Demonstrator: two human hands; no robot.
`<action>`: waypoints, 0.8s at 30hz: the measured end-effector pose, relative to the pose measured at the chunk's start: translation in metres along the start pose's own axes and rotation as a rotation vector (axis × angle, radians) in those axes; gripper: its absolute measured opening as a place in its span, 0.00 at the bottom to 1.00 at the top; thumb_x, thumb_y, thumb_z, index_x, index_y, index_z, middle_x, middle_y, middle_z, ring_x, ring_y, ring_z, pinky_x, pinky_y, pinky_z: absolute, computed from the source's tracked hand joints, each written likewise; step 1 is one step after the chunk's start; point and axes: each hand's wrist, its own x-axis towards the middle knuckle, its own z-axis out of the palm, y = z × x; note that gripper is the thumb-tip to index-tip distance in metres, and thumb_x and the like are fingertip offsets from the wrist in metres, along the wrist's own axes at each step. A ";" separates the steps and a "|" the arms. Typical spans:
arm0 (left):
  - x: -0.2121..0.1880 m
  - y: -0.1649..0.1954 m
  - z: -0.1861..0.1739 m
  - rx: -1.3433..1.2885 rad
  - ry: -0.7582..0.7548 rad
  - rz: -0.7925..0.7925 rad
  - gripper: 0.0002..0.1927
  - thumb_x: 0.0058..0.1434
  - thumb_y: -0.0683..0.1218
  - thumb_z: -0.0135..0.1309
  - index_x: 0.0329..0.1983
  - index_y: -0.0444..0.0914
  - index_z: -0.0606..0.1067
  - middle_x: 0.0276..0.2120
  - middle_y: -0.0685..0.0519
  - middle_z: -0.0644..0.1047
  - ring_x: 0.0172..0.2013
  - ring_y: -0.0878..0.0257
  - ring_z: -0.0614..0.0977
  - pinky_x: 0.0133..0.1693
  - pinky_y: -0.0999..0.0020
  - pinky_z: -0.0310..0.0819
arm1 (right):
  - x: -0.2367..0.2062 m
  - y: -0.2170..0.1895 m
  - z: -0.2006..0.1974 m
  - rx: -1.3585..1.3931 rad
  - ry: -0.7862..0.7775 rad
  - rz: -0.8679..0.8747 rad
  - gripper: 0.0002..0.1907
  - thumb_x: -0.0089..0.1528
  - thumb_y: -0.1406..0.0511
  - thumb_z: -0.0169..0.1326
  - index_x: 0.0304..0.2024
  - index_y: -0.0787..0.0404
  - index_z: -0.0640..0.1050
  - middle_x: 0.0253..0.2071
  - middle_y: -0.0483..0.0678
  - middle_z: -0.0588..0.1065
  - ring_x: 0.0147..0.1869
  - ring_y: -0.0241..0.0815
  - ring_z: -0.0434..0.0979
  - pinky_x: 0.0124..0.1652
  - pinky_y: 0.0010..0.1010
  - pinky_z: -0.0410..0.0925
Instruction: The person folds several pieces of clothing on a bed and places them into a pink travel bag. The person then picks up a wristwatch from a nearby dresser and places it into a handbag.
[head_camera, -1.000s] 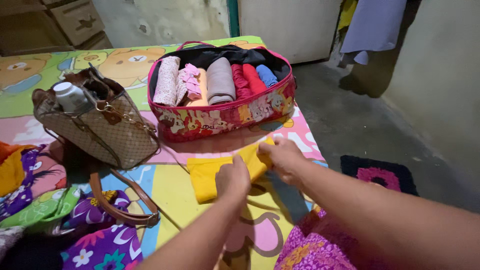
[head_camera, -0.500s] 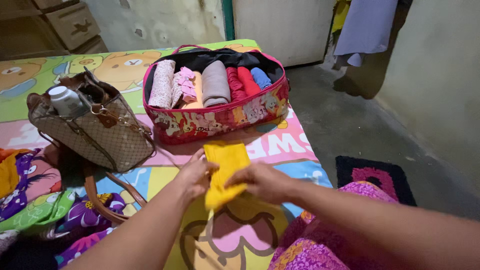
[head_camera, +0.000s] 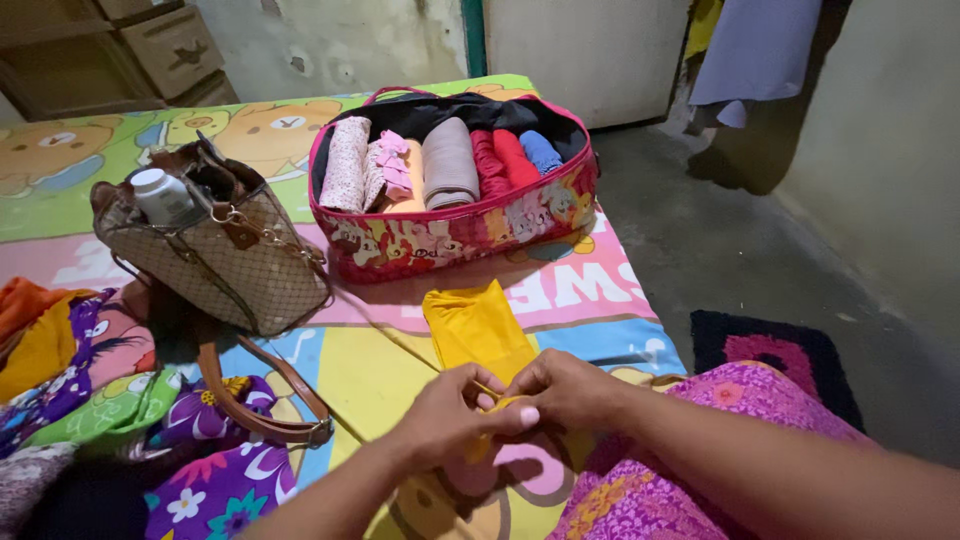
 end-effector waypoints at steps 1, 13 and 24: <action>-0.006 -0.002 0.006 0.072 0.015 0.004 0.27 0.49 0.54 0.75 0.46 0.38 0.78 0.35 0.52 0.81 0.38 0.61 0.82 0.42 0.65 0.77 | 0.002 0.001 -0.001 -0.003 0.022 0.030 0.09 0.62 0.65 0.62 0.38 0.67 0.86 0.28 0.43 0.79 0.29 0.31 0.73 0.30 0.26 0.68; -0.001 -0.001 -0.002 0.019 0.142 -0.339 0.14 0.60 0.50 0.60 0.46 0.39 0.79 0.32 0.44 0.83 0.31 0.52 0.83 0.35 0.62 0.77 | 0.005 0.000 0.008 -0.366 0.349 -0.221 0.09 0.62 0.65 0.61 0.41 0.59 0.74 0.26 0.45 0.70 0.31 0.39 0.71 0.34 0.30 0.67; 0.029 -0.028 -0.007 -0.442 0.052 -0.377 0.09 0.57 0.36 0.56 0.42 0.30 0.78 0.35 0.43 0.80 0.34 0.52 0.86 0.35 0.56 0.87 | -0.016 -0.025 0.017 -0.739 0.189 -0.470 0.20 0.48 0.60 0.72 0.42 0.55 0.83 0.42 0.51 0.71 0.51 0.54 0.72 0.47 0.41 0.67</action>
